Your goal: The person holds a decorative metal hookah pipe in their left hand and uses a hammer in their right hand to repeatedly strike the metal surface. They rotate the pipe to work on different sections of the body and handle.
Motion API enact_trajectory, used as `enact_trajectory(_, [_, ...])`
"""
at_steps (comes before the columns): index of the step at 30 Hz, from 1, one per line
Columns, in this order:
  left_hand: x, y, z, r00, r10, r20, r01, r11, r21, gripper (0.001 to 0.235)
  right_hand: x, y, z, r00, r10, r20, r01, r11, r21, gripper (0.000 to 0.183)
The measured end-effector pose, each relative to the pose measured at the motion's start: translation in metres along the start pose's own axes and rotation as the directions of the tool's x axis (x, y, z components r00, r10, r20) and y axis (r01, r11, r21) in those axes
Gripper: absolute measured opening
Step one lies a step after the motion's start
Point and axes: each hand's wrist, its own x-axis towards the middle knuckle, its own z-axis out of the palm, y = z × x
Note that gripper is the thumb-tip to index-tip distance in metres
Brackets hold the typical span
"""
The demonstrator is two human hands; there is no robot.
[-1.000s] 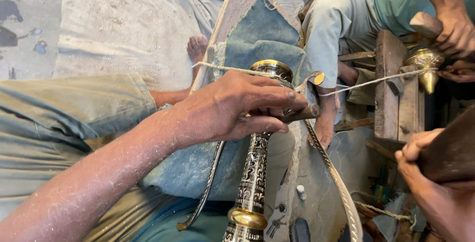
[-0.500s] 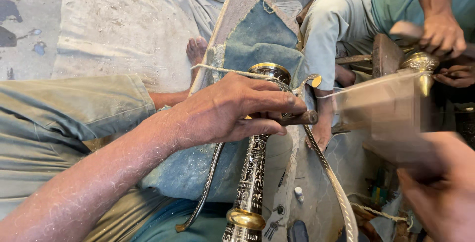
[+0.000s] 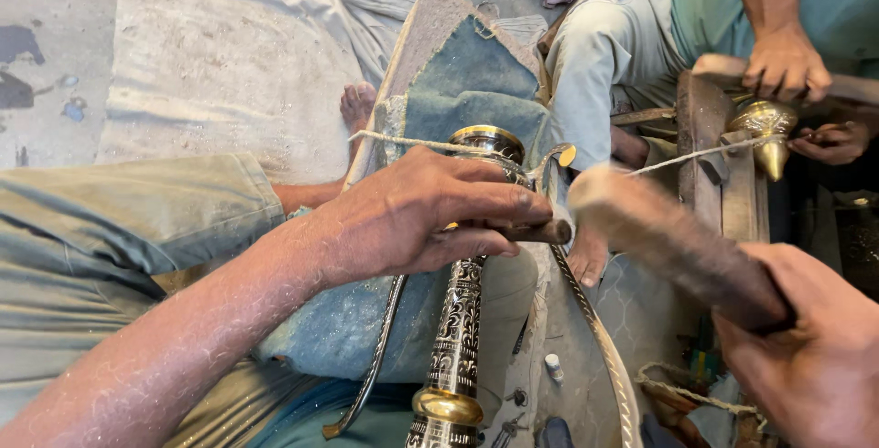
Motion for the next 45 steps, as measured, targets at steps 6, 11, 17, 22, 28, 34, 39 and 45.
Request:
enact_trajectory(6, [0.006,0.005,-0.001,1.000,-0.031,-0.003,0.030,0.999,-0.040,0.041,0.000,0.034,0.008,0.986,0.061,-0.153,0.089,0.584,0.807,0.034])
enact_trajectory(11, [0.008,0.007,-0.006,0.998,-0.002,0.063,0.007,0.997,-0.073,0.037,0.001,0.029,0.011,0.987,-0.109,-0.115,0.145,0.912,0.383,0.033])
enact_trajectory(17, [0.008,0.005,-0.001,1.000,-0.023,0.010,0.022,0.999,0.026,0.042,0.023,-0.034,-0.008,0.991,0.077,-0.108,0.016,0.741,0.671,0.032])
enact_trajectory(22, [0.008,0.017,-0.003,0.990,-0.121,-0.072,0.119,0.993,-0.024,0.041,0.010,-0.049,-0.002,0.993,-0.115,0.024,0.110,0.980,0.166,0.033])
enact_trajectory(28, [-0.003,0.039,-0.024,0.950,-0.281,-0.136,0.309,0.911,0.275,0.033,-0.055,-0.029,0.126,0.966,0.031,-0.256,0.252,0.100,0.963,0.047])
enact_trajectory(34, [0.048,0.086,-0.020,0.968,-0.251,-0.012,0.246,0.933,0.263,0.025,-0.065,-0.050,0.219,1.000,0.026,0.006,-0.002,-0.174,0.985,0.036])
enact_trajectory(39, [0.112,0.075,0.012,0.863,-0.297,0.409,0.220,0.949,0.225,0.027,-0.078,-0.020,0.209,0.974,0.192,0.124,-0.139,0.065,0.988,0.043])
enact_trajectory(45, [0.139,0.052,0.055,0.384,-0.684,0.620,0.215,0.719,0.660,0.012,-0.124,-0.006,0.227,0.959,0.096,0.267,-0.274,0.060,0.960,0.026])
